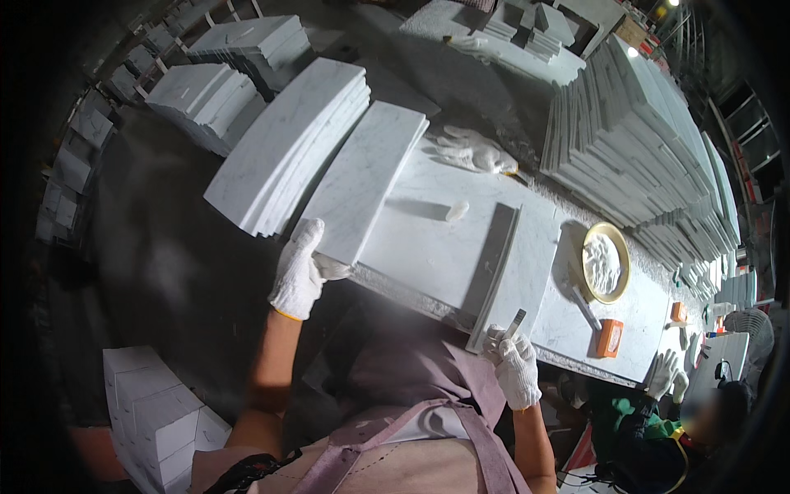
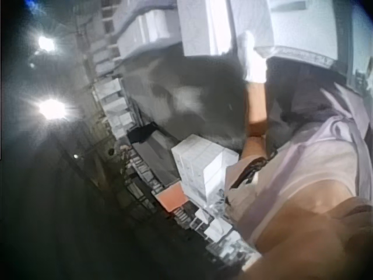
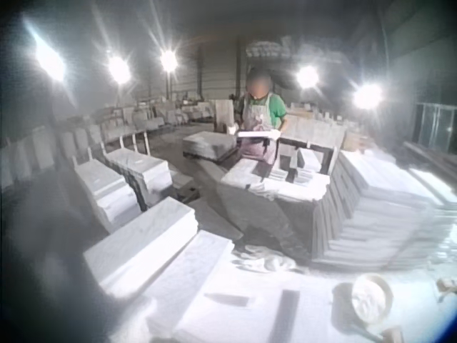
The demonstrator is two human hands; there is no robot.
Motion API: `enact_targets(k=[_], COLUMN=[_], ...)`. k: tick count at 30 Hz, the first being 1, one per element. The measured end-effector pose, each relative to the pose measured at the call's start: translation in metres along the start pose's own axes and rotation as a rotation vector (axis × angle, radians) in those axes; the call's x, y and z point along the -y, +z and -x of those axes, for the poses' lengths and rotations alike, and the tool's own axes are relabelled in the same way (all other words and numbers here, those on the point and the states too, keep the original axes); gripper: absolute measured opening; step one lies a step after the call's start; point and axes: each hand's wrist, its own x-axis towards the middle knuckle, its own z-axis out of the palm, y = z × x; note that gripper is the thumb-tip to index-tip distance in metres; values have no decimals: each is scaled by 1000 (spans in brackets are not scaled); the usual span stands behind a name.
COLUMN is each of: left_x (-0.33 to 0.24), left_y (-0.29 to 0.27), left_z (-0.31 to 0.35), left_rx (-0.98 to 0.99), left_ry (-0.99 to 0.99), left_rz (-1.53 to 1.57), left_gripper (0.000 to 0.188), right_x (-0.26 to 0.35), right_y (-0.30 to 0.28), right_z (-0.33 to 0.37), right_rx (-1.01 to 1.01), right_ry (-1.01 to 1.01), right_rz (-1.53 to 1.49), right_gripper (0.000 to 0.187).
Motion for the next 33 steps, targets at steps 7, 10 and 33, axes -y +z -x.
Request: enact_targets(k=[7,10,33], left_x=[8,5,244], left_y=[-27,-15,214], left_z=[33,64,2], left_rx=[-21,-48,1199], left_ry=[180,373,1381], left_rz=[118,57,-1920], left_gripper=[20,35,70], right_x=[10,11,-60], right_y=[-18,-17,-81], right_z=[14,18,100], right_rx=[10,12,-469], right_ry=[-65,-85,-143], right_rz=[55,61,-518], right_gripper=[32,37,20])
